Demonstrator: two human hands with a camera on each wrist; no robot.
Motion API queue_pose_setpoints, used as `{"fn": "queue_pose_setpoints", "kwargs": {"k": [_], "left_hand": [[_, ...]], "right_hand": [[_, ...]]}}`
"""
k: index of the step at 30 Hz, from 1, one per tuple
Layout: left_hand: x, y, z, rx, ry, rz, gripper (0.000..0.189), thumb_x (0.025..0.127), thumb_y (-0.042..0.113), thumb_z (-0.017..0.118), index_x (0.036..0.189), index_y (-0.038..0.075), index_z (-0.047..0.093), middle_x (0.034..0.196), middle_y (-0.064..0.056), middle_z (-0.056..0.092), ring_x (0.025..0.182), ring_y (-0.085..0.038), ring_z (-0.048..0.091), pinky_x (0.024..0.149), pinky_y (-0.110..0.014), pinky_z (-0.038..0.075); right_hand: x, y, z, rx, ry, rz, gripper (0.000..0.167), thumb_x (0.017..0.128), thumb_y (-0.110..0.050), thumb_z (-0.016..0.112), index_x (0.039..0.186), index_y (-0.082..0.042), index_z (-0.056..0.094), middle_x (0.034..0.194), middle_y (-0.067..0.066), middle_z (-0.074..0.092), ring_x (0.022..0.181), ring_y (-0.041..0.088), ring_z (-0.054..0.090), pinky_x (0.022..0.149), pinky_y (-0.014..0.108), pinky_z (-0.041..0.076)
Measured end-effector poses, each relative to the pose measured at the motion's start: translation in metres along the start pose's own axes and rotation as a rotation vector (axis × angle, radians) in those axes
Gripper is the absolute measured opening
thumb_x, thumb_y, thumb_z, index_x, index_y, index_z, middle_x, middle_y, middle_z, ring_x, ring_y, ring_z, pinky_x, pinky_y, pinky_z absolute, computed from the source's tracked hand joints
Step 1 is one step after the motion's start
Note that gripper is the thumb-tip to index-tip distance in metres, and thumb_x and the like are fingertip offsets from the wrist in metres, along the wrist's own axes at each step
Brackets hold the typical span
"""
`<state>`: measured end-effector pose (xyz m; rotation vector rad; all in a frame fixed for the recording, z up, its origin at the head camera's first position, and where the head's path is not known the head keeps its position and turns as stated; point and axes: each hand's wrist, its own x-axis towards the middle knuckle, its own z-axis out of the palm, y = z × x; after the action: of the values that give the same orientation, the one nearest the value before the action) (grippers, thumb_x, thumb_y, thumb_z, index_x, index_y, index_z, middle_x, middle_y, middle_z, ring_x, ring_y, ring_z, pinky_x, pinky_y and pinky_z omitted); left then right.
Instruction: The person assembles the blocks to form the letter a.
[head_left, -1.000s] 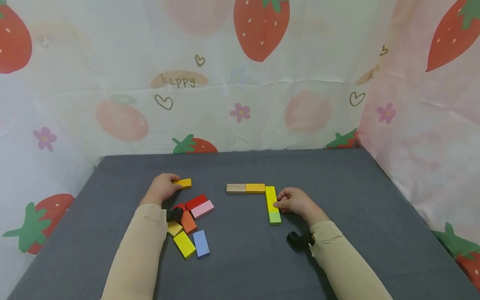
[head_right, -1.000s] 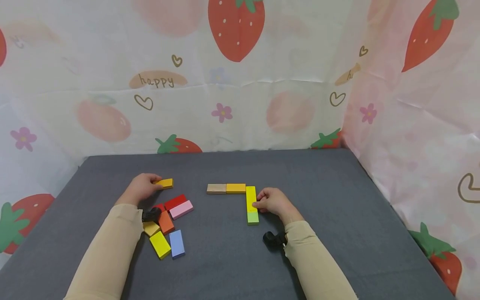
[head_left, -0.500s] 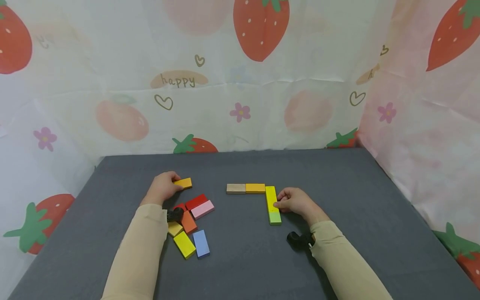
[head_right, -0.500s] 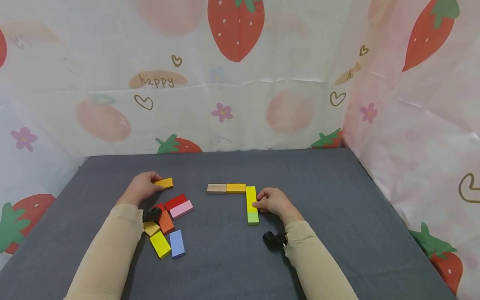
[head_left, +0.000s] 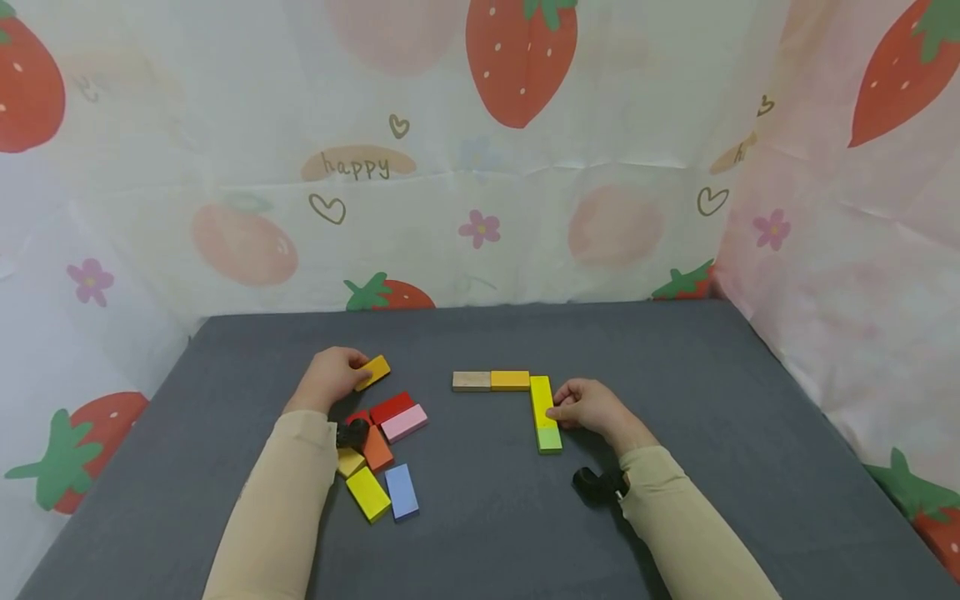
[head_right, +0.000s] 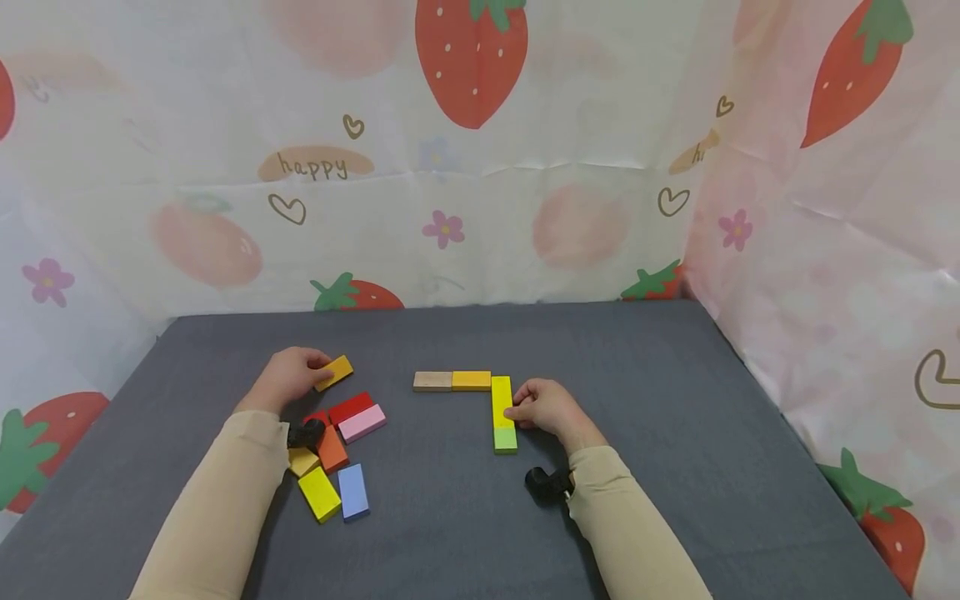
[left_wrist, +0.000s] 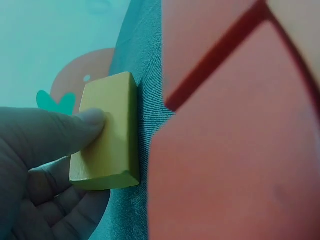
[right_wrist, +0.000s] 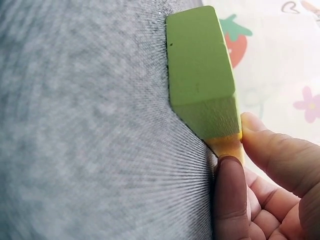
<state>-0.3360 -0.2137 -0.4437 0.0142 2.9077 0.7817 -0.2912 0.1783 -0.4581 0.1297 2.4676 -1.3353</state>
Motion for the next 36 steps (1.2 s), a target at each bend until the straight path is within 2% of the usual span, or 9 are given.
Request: {"fn": "queue_pose_setpoints", "kwargs": {"k": [11, 21, 24, 36], "left_hand": [[-0.002, 0.004, 0.002, -0.042, -0.002, -0.014, 0.022, 0.086, 0.021, 0.063, 0.101, 0.005, 0.063, 0.094, -0.012, 0.059, 0.080, -0.024, 0.053, 0.073, -0.035, 0.049], [-0.010, 0.022, 0.005, -0.100, 0.064, 0.079, 0.020, 0.085, 0.022, 0.064, 0.099, 0.008, 0.060, 0.095, -0.011, 0.060, 0.080, -0.024, 0.054, 0.072, -0.033, 0.050], [-0.012, 0.028, 0.006, -0.117, 0.080, 0.083, 0.019, 0.085, 0.021, 0.064, 0.098, 0.009, 0.060, 0.096, -0.011, 0.060, 0.081, -0.024, 0.055, 0.074, -0.034, 0.051], [-0.020, 0.051, 0.010, -0.169, 0.044, 0.128, 0.017, 0.082, 0.018, 0.064, 0.097, 0.010, 0.060, 0.094, -0.008, 0.059, 0.084, -0.024, 0.055, 0.074, -0.033, 0.051]], "right_hand": [[0.001, 0.002, 0.001, 0.004, -0.002, -0.013, 0.022, 0.077, -0.017, 0.074, 0.089, -0.005, 0.059, 0.073, 0.006, 0.056, 0.070, 0.018, 0.056, 0.064, 0.028, 0.049], [0.000, 0.003, 0.000, 0.005, 0.000, -0.022, 0.023, 0.077, -0.018, 0.074, 0.089, -0.005, 0.058, 0.073, 0.006, 0.055, 0.070, 0.017, 0.056, 0.065, 0.027, 0.050], [0.001, 0.003, 0.001, 0.006, 0.003, -0.020, 0.023, 0.077, -0.018, 0.074, 0.089, -0.005, 0.059, 0.073, 0.006, 0.055, 0.070, 0.018, 0.056, 0.065, 0.027, 0.050], [0.001, 0.000, 0.001, -0.006, 0.004, -0.011, 0.023, 0.076, -0.017, 0.074, 0.089, -0.005, 0.059, 0.072, 0.006, 0.054, 0.070, 0.018, 0.056, 0.064, 0.028, 0.049]]}}
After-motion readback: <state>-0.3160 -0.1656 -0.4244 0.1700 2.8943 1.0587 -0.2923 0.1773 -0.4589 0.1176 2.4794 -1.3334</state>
